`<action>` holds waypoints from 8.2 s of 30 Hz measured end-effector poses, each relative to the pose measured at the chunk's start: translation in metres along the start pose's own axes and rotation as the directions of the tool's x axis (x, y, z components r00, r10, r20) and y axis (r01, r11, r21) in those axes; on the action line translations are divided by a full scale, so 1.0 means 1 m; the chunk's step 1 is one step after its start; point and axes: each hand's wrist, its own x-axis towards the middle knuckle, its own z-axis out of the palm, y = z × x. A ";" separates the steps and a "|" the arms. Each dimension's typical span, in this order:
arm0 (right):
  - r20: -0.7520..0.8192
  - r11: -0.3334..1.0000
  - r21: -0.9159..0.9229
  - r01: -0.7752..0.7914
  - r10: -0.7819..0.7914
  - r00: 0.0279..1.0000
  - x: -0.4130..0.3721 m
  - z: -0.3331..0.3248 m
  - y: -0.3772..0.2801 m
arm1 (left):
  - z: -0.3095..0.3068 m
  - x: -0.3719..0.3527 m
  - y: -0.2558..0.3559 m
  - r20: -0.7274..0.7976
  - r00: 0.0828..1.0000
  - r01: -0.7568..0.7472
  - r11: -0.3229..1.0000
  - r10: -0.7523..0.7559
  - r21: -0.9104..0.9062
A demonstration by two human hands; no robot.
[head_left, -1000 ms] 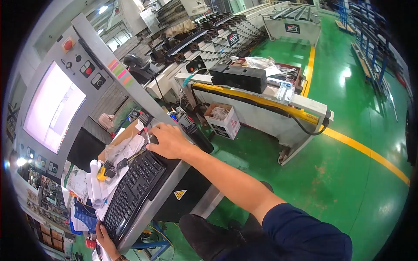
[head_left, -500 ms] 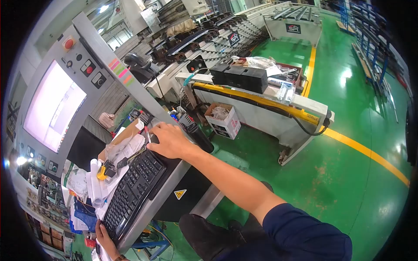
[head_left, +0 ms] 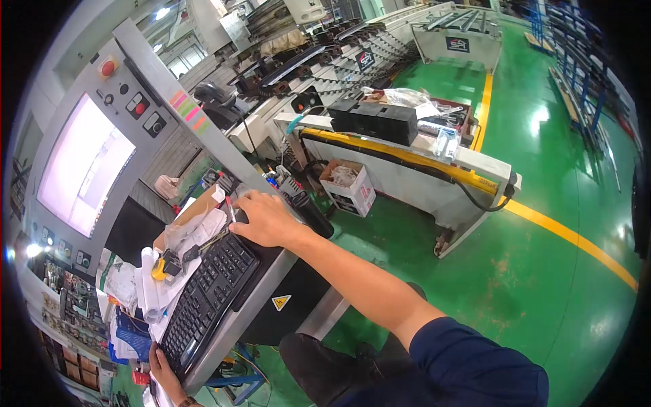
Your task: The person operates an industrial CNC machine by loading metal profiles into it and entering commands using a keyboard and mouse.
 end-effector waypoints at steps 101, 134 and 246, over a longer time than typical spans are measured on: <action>0.039 0.999 0.002 -0.038 0.038 0.999 0.000 -0.001 0.000 | 0.002 -0.003 0.011 -0.014 0.999 0.029 0.999 -0.029 -0.017; 0.049 0.999 -0.004 -0.051 0.051 0.998 0.000 -0.004 -0.002 | 0.001 -0.003 0.009 -0.006 0.999 0.032 0.999 -0.032 0.007; 0.061 0.997 0.006 -0.076 0.075 0.995 -0.001 -0.011 -0.010 | 0.003 -0.007 0.019 -0.008 1.000 0.016 1.000 -0.016 0.012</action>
